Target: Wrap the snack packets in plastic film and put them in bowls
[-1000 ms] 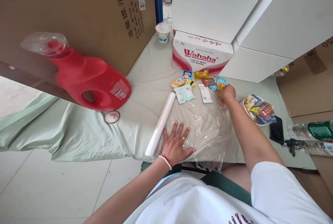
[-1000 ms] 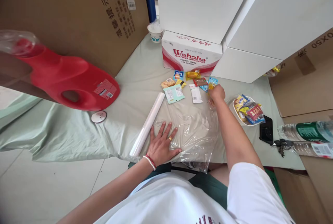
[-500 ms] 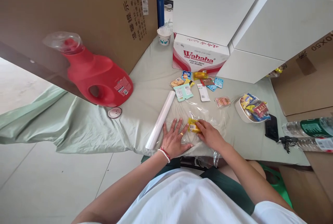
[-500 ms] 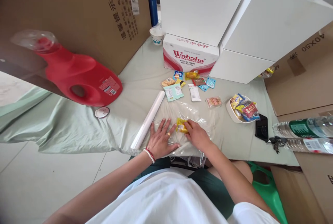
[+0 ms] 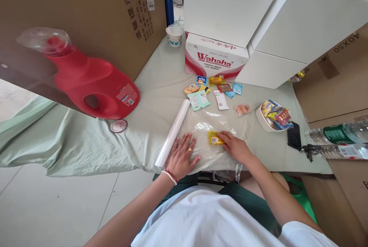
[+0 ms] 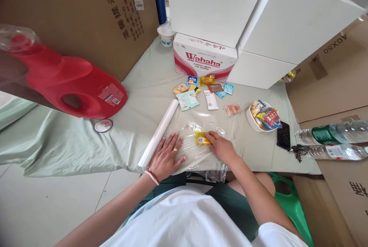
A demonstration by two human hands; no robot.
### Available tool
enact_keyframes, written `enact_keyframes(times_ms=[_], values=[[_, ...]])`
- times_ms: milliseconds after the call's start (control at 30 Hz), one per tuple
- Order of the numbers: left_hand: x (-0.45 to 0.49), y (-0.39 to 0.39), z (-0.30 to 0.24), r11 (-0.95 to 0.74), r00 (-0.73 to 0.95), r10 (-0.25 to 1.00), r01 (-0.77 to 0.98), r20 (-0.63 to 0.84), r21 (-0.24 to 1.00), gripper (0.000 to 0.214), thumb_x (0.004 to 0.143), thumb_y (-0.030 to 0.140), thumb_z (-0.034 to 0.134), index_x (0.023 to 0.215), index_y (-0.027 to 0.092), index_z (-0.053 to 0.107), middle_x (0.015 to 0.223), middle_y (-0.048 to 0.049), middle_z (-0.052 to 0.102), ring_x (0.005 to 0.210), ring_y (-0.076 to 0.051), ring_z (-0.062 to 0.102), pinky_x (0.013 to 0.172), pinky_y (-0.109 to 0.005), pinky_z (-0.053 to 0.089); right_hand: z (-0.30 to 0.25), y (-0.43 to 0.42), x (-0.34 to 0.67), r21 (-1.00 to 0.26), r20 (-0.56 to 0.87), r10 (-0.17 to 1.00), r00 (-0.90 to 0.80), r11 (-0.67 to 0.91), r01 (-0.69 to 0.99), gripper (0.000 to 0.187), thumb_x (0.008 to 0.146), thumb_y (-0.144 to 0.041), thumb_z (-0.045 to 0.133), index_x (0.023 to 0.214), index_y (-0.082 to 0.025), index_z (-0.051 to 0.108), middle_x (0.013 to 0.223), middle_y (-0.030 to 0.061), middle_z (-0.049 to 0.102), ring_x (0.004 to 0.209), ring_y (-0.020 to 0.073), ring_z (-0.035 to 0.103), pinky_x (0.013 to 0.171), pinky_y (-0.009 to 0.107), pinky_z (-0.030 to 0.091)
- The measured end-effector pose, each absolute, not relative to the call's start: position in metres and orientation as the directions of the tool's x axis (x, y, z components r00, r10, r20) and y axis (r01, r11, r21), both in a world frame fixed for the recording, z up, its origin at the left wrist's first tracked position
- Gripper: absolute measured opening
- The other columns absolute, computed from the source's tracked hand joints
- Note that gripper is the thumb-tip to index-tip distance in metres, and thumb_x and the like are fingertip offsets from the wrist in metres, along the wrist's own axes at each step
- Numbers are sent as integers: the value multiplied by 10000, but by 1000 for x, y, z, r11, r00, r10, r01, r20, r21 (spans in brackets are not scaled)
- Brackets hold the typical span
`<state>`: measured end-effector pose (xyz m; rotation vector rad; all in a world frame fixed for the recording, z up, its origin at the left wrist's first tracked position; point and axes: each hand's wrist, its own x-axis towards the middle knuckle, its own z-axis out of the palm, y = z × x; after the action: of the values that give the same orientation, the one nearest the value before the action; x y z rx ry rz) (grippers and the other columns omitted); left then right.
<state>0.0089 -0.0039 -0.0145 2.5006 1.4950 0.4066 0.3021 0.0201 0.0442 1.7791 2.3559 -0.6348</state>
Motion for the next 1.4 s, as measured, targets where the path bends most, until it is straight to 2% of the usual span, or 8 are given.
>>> enact_keyframes(times_ms=[167,367,500,667,833,933,1200,1400], values=[[9,-4,-18,-483,464,875,804,142,349,746,986,628,503,1605,218,432,1717,-98,314,1594,-320,296,1315,-525,160,75,69,301,-293,-368,862,-349,249,923,517,988,-400,599,1480,-240,596,1579,121,501,1202,270,674,1012,387,562],[8,-4,-18,-486,469,872,800,137,351,748,991,626,487,1618,225,409,1726,-77,292,1601,-314,281,1307,-522,182,113,208,232,63,-184,937,-295,311,948,411,1025,-153,397,1323,-170,680,1334,138,672,1085,270,688,883,353,534],[7,-4,-18,-471,458,880,811,124,347,741,985,629,495,1608,233,431,1715,-71,320,1589,-309,311,1298,-511,216,104,285,174,55,-223,889,-399,420,906,572,954,-40,454,1492,-214,540,1535,121,540,1169,244,649,922,337,503],[7,-3,-17,-466,459,882,813,108,349,756,966,643,520,1605,246,443,1702,-76,349,1578,-328,331,1291,-508,236,84,318,139,40,-359,810,-463,509,860,459,858,-71,666,1310,-152,666,1325,140,678,1115,252,678,929,324,482],[8,-3,-15,-449,452,888,811,86,376,749,975,650,498,1602,241,450,1715,-64,318,1588,-322,312,1304,-504,218,102,292,171,84,-133,932,-337,350,933,463,989,-296,623,1396,-89,549,1368,191,608,1068,247,663,897,333,485],[9,-2,-13,-445,455,887,804,72,395,743,980,616,509,1616,243,424,1715,-69,318,1595,-324,296,1305,-514,215,122,246,216,-28,-23,955,-297,296,955,533,960,-483,658,1347,-122,590,1264,160,648,1115,288,601,938,363,469],[9,-1,-12,-460,477,878,809,49,365,732,981,566,517,1623,231,408,1721,-86,301,1603,-339,272,1303,-549,208,104,81,294,-217,-314,865,-391,335,917,553,889,-537,722,1303,-177,656,1107,123,677,1043,304,548,936,383,419],[8,1,-13,-463,469,880,807,77,367,691,1014,519,483,1615,187,403,1731,-139,272,1594,-331,298,1286,-544,272,67,41,275,-143,-265,885,-383,357,923,591,924,-436,717,1442,-202,552,1350,158,620,1286,349,481,1079,460,364]])
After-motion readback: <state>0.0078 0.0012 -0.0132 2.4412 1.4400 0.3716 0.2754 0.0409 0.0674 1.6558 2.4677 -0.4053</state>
